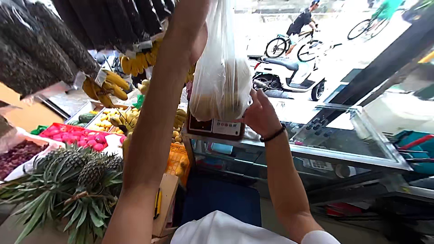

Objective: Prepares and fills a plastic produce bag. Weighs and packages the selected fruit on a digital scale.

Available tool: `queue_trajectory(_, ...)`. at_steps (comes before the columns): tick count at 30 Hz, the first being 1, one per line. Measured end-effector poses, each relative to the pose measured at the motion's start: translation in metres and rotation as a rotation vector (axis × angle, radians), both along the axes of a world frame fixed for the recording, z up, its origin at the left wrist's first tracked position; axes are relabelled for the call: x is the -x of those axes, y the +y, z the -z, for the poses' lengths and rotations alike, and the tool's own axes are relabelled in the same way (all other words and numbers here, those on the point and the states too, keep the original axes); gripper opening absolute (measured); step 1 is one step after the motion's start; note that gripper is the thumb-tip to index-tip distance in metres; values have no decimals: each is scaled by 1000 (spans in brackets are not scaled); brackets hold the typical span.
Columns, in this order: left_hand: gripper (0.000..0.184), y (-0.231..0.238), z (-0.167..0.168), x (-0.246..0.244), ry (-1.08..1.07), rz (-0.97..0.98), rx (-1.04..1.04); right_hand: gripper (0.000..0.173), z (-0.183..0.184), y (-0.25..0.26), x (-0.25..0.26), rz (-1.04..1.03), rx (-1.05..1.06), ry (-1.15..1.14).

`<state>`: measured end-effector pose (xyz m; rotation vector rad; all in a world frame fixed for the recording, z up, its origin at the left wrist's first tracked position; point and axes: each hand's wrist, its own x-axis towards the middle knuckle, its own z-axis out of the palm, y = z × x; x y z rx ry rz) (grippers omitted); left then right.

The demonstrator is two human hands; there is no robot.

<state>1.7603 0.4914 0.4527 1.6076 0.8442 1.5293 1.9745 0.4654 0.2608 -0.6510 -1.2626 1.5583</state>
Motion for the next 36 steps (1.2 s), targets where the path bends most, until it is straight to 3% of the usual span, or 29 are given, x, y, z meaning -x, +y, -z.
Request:
queue_trajectory(5, 29, 60, 0, -26, -21, 51, 112, 60, -19, 88, 5, 103, 99, -111)
queue_trajectory(11, 40, 112, 21, -43, 47, 77, 162, 69, -9, 155, 17, 203, 66, -159)
queue_trajectory(16, 38, 128, 25, -50, 70, 128, 172, 64, -3, 171, 11, 226, 18, -230)
queue_trajectory(21, 48, 134, 30, -48, 117, 135, 214, 52, 1, 173, 3, 284, -80, -178)
queue_trajectory(25, 28, 124, 36, -48, 210, 165, 159, 52, 20, 189, 10, 438, -177, -192)
queue_trajectory(27, 23, 121, 38, -48, 178, 191, 155, 62, 24, 194, 16, 549, -198, -213)
queue_trajectory(29, 28, 123, 40, -43, 155, 192, 162, 92, 22, 196, 18, 639, -217, -248)
queue_trajectory(30, 30, 124, 40, -39, 149, 190, 161, 98, 21, 196, 16, 628, -236, -256)
queue_trajectory(36, 28, 122, 39, -18, 226, 165, 164, 74, 11, 203, 6, 418, -473, -307)
